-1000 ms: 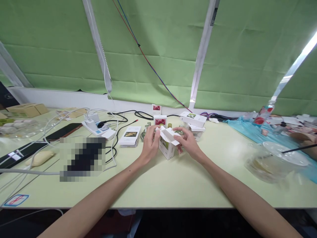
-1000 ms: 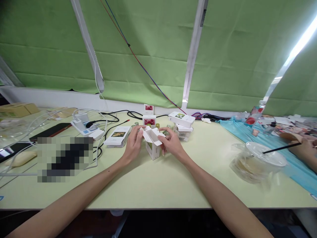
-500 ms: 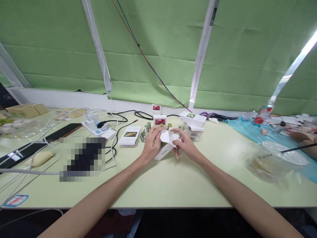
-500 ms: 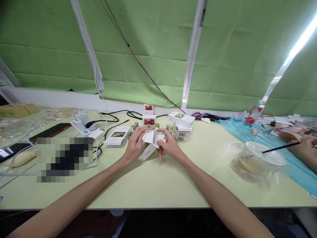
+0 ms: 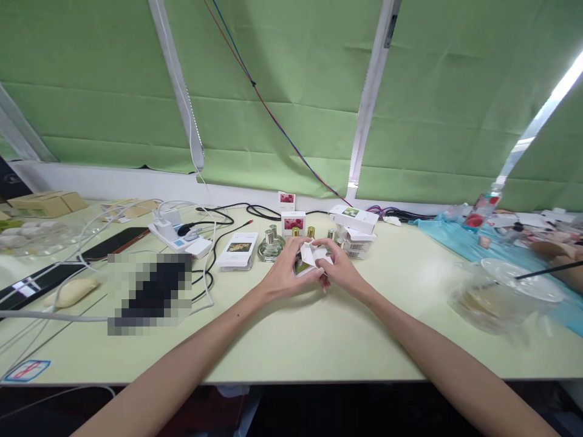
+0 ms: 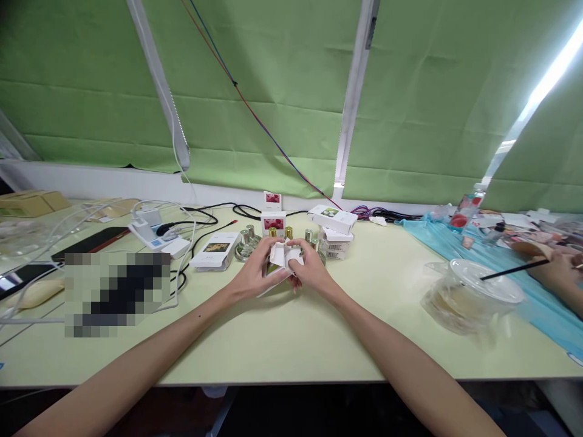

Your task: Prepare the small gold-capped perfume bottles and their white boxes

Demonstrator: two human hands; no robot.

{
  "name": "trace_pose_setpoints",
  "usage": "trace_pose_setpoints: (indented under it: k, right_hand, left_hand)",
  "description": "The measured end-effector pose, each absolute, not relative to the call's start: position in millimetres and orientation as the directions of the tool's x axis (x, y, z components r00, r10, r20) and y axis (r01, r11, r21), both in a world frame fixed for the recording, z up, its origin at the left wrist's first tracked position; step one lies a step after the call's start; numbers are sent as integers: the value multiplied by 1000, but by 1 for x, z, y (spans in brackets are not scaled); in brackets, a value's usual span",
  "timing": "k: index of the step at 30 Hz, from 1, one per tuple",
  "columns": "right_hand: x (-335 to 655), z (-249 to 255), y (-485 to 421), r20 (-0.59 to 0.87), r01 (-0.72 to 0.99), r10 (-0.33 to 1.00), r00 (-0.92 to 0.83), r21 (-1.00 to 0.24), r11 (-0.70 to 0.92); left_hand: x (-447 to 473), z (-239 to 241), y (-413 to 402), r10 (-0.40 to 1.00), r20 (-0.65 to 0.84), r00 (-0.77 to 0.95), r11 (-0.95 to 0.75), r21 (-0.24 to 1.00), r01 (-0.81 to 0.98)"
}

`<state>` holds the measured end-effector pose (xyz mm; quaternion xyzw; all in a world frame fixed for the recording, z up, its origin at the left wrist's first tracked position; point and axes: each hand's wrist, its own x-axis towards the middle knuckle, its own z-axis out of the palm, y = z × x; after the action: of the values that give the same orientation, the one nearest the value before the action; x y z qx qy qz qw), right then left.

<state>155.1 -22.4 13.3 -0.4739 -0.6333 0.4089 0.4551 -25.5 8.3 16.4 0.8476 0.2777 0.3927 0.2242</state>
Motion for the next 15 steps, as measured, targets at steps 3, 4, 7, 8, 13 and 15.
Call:
trace_pose_setpoints:
  k: [3, 4, 7, 8, 13, 15]
  right_hand:
    - [156, 11, -20, 225, 250, 969, -98, -937, 243]
    - [156, 10, -19, 237, 257, 968, -86, -933, 252]
    - [156, 9, -18, 266, 284, 963, -52, -920, 270]
    - [156, 9, -19, 276, 295, 961, -34, -916, 274]
    - [154, 11, -22, 348, 369, 935, 71, -880, 300]
    - [154, 13, -23, 383, 410, 917, 109, -858, 309]
  left_hand:
    - [-25, 17, 6, 652, 507, 563, -733, 610, 301]
    - [-25, 17, 6, 659, 489, 571, -725, 616, 308]
    - [-25, 16, 6, 676, 453, 581, -705, 627, 331]
    - [-25, 16, 6, 679, 445, 584, -701, 629, 336]
    - [-24, 14, 8, 685, 450, 572, -700, 622, 350]
    - [-24, 12, 10, 688, 459, 562, -703, 612, 361]
